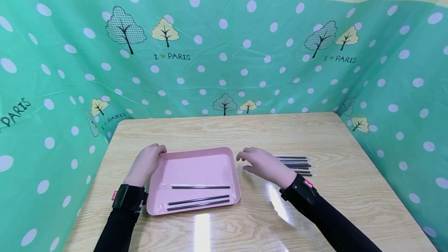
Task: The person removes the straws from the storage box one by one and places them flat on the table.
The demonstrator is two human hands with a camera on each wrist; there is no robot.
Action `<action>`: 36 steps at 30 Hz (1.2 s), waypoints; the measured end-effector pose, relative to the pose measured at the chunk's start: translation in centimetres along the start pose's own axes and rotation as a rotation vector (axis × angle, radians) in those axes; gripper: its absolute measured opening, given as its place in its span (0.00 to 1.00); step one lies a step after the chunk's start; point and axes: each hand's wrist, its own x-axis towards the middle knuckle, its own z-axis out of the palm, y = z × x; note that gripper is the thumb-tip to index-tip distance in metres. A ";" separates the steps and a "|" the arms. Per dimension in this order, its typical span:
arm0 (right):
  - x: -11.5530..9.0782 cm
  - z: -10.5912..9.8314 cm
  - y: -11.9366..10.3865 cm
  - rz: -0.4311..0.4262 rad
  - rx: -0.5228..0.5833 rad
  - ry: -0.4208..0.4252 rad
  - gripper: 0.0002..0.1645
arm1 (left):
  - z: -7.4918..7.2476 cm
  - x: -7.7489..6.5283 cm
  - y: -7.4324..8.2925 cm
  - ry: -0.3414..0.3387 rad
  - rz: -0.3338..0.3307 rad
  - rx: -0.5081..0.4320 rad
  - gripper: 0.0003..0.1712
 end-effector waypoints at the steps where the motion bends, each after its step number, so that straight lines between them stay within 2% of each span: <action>1: 0.4 0.0 -0.3 -0.006 0.002 0.001 0.18 | 0.0 0.0 0.0 0.001 0.001 0.002 0.08; 4: 1.7 -0.1 -1.6 -0.033 0.022 0.001 0.17 | 0.0 0.0 0.0 0.001 -0.003 0.004 0.08; 10: 3.8 0.8 -4.0 -0.055 0.045 -0.060 0.18 | 0.0 0.0 0.3 -0.006 -0.005 -0.002 0.08; 19: 6.3 3.7 -6.6 -0.157 -0.046 -0.102 0.19 | 0.0 0.2 0.3 -0.013 -0.007 -0.002 0.07; 29: 7.0 6.4 -8.6 -0.202 -0.147 -0.148 0.19 | 0.2 0.1 0.1 -0.015 -0.017 -0.002 0.07; 36: 7.3 6.9 -8.8 -0.221 -0.139 -0.159 0.09 | 0.1 0.1 0.1 -0.010 -0.012 0.001 0.06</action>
